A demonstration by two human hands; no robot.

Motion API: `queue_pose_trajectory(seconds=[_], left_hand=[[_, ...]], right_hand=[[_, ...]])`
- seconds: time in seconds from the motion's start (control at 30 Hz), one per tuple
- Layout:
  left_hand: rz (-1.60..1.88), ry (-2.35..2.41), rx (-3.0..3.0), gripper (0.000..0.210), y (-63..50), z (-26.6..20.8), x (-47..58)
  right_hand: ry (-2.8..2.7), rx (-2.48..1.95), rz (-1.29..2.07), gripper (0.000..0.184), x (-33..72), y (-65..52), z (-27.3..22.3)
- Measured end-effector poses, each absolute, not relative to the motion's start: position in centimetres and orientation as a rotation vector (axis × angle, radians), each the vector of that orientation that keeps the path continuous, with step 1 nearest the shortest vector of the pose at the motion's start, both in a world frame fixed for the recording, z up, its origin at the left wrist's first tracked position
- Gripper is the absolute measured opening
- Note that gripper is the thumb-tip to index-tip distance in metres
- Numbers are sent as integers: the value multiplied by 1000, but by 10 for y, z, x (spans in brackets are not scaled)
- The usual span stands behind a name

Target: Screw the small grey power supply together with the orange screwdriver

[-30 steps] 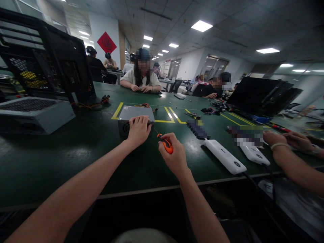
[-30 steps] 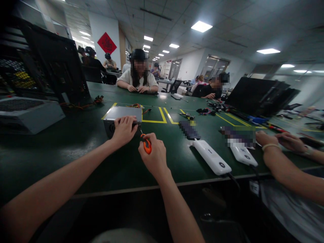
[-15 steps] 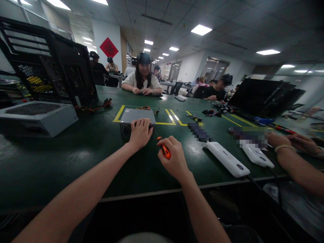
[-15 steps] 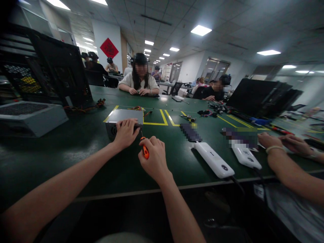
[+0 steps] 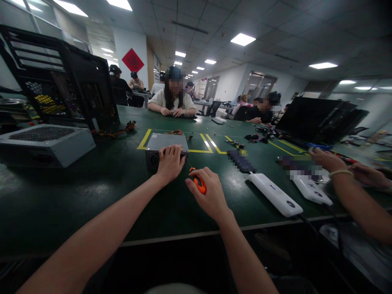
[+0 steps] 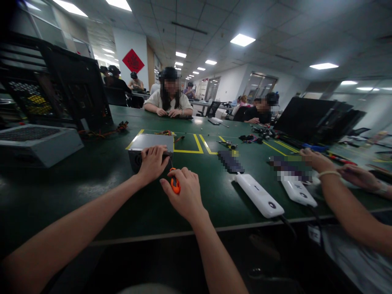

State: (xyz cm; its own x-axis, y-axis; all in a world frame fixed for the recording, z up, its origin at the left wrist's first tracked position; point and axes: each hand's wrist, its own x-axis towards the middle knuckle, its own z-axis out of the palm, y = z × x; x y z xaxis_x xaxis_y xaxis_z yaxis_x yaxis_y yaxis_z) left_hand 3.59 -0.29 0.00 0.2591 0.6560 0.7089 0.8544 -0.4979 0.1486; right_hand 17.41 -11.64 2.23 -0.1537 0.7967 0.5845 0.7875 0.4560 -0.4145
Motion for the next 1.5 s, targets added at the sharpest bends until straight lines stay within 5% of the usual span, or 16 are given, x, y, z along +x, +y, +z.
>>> queue_pose_trajectory(seconds=[1.5], left_hand=[[-1070,-1412,-2264,24,-4,2,36]], right_hand=[[-1949,-1348,-60,11,175,-115,18]])
